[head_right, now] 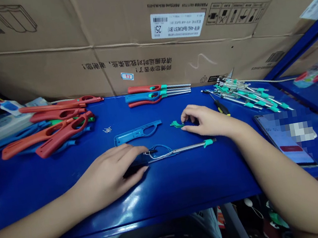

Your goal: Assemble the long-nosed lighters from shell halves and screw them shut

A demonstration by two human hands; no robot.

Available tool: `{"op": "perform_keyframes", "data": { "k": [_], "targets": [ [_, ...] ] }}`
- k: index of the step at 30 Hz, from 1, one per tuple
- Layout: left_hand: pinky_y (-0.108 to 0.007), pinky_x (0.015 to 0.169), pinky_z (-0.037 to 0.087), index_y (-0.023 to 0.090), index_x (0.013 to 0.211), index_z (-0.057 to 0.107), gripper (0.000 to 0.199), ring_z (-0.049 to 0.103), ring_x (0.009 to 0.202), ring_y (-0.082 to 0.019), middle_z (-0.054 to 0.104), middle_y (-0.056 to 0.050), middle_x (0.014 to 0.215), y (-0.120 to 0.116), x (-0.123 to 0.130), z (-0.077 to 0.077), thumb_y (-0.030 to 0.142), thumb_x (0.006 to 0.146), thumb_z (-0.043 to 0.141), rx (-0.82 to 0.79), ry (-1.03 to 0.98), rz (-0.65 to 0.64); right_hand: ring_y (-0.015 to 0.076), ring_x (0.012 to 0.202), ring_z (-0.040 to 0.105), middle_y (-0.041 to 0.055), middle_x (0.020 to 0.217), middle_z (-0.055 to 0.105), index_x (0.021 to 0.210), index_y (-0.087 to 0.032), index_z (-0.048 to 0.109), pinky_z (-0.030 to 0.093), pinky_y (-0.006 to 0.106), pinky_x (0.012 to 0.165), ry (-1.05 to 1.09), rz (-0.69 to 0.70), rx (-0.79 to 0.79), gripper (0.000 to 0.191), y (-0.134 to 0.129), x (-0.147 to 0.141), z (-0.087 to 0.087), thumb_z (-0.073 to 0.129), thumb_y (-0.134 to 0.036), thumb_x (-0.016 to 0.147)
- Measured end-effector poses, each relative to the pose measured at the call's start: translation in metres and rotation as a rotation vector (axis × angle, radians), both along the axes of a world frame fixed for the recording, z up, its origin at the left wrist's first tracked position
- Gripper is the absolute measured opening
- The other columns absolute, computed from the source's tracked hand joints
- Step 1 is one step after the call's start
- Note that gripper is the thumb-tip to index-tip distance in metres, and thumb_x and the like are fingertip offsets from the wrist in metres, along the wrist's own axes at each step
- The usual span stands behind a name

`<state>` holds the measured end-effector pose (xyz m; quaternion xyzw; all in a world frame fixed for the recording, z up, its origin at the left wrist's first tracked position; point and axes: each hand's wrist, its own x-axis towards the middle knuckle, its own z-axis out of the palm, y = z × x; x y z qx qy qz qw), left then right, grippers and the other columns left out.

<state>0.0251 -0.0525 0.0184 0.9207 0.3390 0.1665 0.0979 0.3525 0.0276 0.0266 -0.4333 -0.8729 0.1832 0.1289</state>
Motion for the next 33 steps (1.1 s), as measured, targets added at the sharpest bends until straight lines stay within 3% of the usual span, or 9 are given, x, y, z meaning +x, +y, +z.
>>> {"op": "perform_keyframes", "data": {
  "k": [6,10,18,24,30,33],
  "targets": [
    [-0.043,0.096,0.054,0.020,0.133,0.052,0.035,0.062,0.114,-0.025,0.066,-0.008,0.125,0.003,0.001,-0.002,0.028,0.098,0.057,-0.064,-0.027,0.018,0.0138,0.072,0.054,0.0040,0.088,0.061,0.088,-0.018,0.066,0.045,0.029,0.066,0.100,0.072,0.020,0.018,-0.008,-0.013,0.002,0.062,-0.035,0.094],
    [-0.044,0.100,0.051,0.020,0.132,0.053,0.032,0.060,0.118,-0.025,0.065,-0.008,0.127,0.006,0.001,-0.004,0.025,0.100,0.054,-0.120,-0.052,0.007,0.0134,0.074,0.056,0.0031,0.087,0.063,0.088,-0.018,0.066,0.045,0.027,0.068,0.187,0.164,-0.050,0.016,-0.025,-0.033,0.010,0.063,-0.033,0.094],
    [-0.045,0.099,0.050,0.019,0.128,0.056,0.028,0.057,0.115,-0.025,0.065,-0.008,0.122,0.007,0.001,-0.007,0.023,0.100,0.055,-0.166,-0.064,-0.010,0.0139,0.086,0.060,0.0039,0.097,0.063,0.096,-0.019,0.067,0.046,0.027,0.077,0.122,0.274,-0.101,0.012,-0.040,-0.051,0.005,0.056,-0.024,0.098],
    [-0.044,0.099,0.051,0.016,0.125,0.058,0.026,0.055,0.112,-0.025,0.062,-0.009,0.117,0.008,0.001,-0.008,0.022,0.100,0.054,-0.181,-0.100,-0.008,0.0139,0.086,0.060,0.0038,0.095,0.063,0.094,-0.019,0.065,0.044,0.027,0.076,0.108,0.294,-0.039,0.014,-0.044,-0.056,-0.003,0.053,-0.024,0.100],
    [-0.042,0.098,0.052,0.015,0.124,0.060,0.027,0.057,0.109,-0.024,0.060,-0.009,0.112,0.008,0.002,-0.005,0.022,0.098,0.059,-0.250,-0.122,0.026,0.0139,0.079,0.058,0.0051,0.092,0.064,0.094,-0.017,0.064,0.041,0.026,0.067,0.022,0.372,0.170,0.023,-0.046,-0.059,-0.003,0.044,-0.022,0.103],
    [-0.041,0.098,0.052,0.016,0.124,0.061,0.028,0.058,0.110,-0.023,0.060,-0.008,0.112,0.007,0.003,-0.004,0.022,0.097,0.061,-0.269,-0.127,0.039,0.0135,0.076,0.057,0.0045,0.091,0.064,0.094,-0.017,0.064,0.040,0.026,0.065,-0.006,0.390,0.192,0.024,-0.047,-0.059,-0.003,0.043,-0.023,0.103]
  ]
}}
